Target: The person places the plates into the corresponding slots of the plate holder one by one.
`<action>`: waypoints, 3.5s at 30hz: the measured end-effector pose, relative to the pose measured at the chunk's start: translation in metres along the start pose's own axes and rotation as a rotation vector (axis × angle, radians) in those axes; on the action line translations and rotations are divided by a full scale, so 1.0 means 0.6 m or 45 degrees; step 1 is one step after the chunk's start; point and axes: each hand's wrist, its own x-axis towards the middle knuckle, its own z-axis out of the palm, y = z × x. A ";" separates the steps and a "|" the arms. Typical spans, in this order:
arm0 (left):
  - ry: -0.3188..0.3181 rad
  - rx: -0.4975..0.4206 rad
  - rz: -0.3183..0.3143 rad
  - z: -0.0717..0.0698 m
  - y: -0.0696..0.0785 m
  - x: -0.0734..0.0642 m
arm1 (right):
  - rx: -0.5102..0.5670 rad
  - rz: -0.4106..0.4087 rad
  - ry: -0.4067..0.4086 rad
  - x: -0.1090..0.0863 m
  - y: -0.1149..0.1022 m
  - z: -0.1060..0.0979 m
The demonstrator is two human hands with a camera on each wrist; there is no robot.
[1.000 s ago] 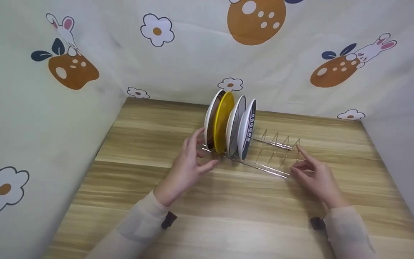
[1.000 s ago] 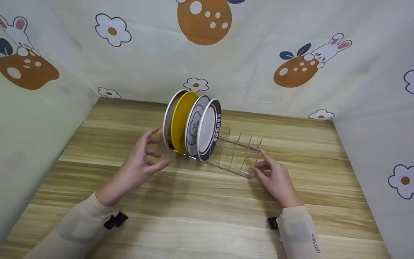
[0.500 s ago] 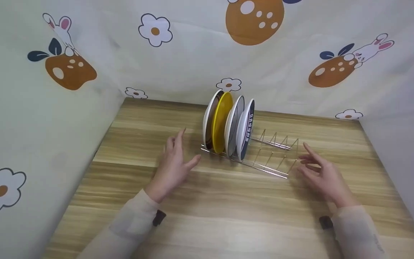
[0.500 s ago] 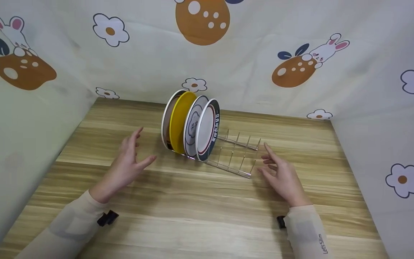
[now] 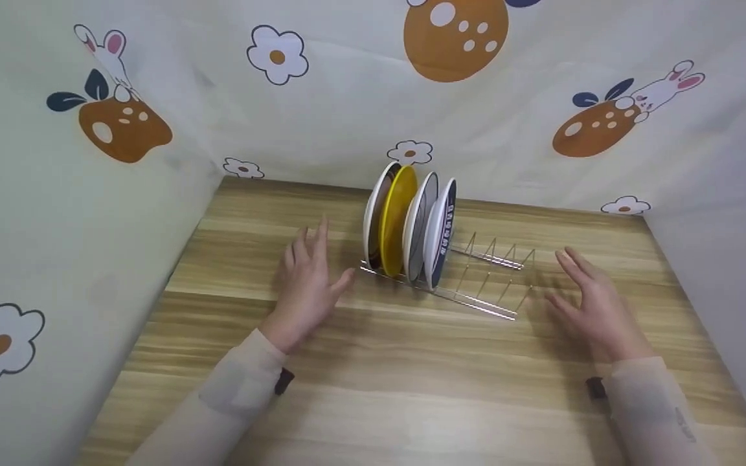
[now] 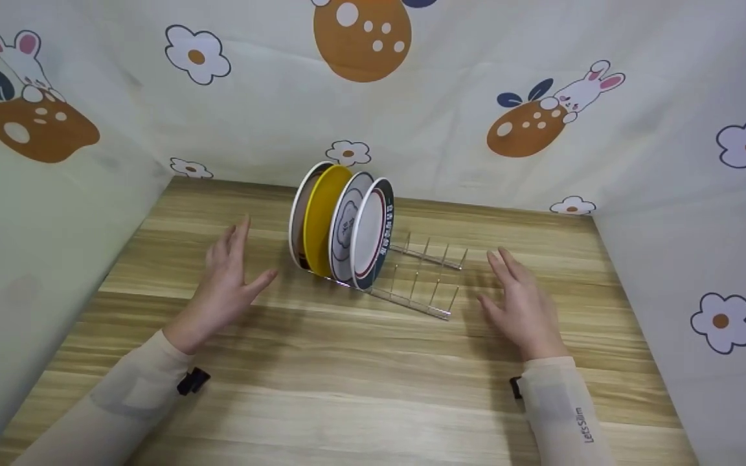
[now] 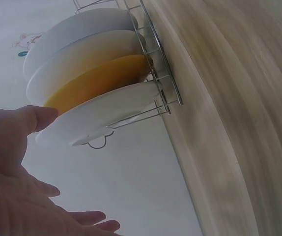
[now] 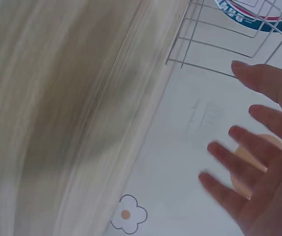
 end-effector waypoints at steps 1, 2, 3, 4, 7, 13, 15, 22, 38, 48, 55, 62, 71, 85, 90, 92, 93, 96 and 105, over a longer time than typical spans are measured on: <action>0.007 0.016 -0.002 0.001 -0.001 0.001 | -0.031 -0.008 0.010 0.001 0.003 0.000; 0.010 0.032 -0.005 0.003 -0.003 0.003 | -0.055 -0.009 0.014 0.001 0.005 0.000; 0.014 0.058 -0.009 0.004 -0.003 0.004 | -0.069 -0.011 0.019 0.003 0.008 0.000; 0.016 0.077 -0.016 0.006 -0.004 0.005 | -0.090 -0.008 0.022 0.004 0.010 0.001; 0.002 0.124 -0.023 0.012 -0.005 0.008 | -0.138 -0.007 0.005 0.009 0.015 0.001; -0.041 0.091 -0.007 0.021 0.006 0.015 | -0.178 0.011 -0.030 0.027 0.016 -0.001; -0.040 0.077 0.006 0.023 0.011 0.016 | -0.177 0.024 -0.031 0.034 0.015 -0.004; -0.037 0.076 0.013 0.029 0.018 0.019 | -0.175 0.003 -0.050 0.055 0.013 0.000; -0.013 0.052 0.124 0.044 0.017 0.032 | 0.069 -0.281 0.115 0.067 0.015 0.028; 0.027 0.032 0.175 0.049 0.012 0.040 | 0.141 -0.291 0.155 0.066 0.012 0.034; 0.027 0.052 0.168 0.048 0.011 0.041 | 0.146 -0.296 0.169 0.063 0.008 0.033; 0.053 0.032 0.177 0.049 0.006 0.043 | 0.206 -0.185 0.121 0.058 0.003 0.034; 0.077 -0.021 0.204 0.047 0.000 0.044 | 0.250 -0.049 0.152 0.059 -0.010 0.038; 0.055 -0.051 0.161 0.043 -0.008 0.056 | 0.284 0.039 0.052 0.046 -0.028 0.027; 0.055 -0.049 0.143 0.044 -0.009 0.062 | 0.278 0.017 0.035 0.038 -0.035 0.025; 0.055 -0.054 0.139 0.044 -0.008 0.064 | 0.308 0.009 0.025 0.036 -0.036 0.024; 0.053 -0.060 0.141 0.043 -0.007 0.065 | 0.329 0.007 0.020 0.034 -0.036 0.024; 0.056 -0.060 0.151 0.043 -0.008 0.067 | 0.394 -0.001 0.007 0.032 -0.037 0.025; 0.054 -0.085 0.176 0.044 -0.009 0.074 | 0.548 -0.041 -0.035 0.024 -0.038 0.023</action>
